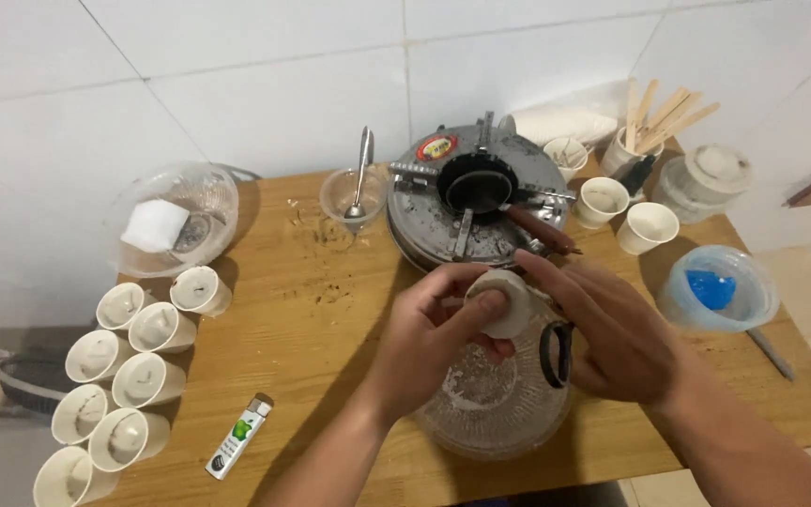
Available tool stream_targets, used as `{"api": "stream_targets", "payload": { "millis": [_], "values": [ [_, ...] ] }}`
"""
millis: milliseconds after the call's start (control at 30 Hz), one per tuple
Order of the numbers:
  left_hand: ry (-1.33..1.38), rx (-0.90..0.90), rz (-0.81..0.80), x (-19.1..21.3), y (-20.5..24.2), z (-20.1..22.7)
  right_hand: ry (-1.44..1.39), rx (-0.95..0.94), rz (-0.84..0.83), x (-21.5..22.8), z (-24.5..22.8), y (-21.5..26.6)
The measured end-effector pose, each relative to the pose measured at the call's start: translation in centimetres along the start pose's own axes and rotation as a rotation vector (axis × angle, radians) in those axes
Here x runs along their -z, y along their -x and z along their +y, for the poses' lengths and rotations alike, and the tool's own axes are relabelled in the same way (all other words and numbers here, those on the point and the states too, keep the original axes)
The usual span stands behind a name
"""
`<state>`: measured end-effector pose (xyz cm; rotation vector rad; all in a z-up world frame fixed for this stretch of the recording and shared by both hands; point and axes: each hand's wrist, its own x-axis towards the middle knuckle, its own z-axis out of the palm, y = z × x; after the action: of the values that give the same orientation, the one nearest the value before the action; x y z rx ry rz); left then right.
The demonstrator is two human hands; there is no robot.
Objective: Trimming the edges of small white paper cups with scissors to prepare them for use as candle molds.
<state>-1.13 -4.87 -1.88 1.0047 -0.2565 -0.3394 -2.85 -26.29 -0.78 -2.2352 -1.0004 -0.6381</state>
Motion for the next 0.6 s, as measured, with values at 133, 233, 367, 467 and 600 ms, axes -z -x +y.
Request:
{"api": "stream_targets", "payload": {
  "millis": [133, 233, 367, 467, 600],
  "values": [
    [-0.168, 0.122, -0.009, -0.1, 0.3, 2.1, -0.029, 0.013, -0.206, 0.2, 0.3, 1.4],
    [-0.197, 0.116, -0.032, 0.1, 0.5, 2.1, -0.077, 0.023, -0.203, 0.0, 0.0, 1.6],
    [-0.229, 0.131, -0.026, 0.1, 0.7, 1.5, -0.073, 0.027, -0.211, 0.3, -0.4, 1.5],
    [-0.179, 0.085, -0.031, 0.2, 0.7, 0.9, -0.071, 0.033, -0.259, 0.5, -0.5, 1.5],
    [-0.182, 0.068, -0.068, 0.2, 0.9, 0.9, 0.007, -0.005, -0.222, -0.1, 0.2, 2.2]
  ]
}}
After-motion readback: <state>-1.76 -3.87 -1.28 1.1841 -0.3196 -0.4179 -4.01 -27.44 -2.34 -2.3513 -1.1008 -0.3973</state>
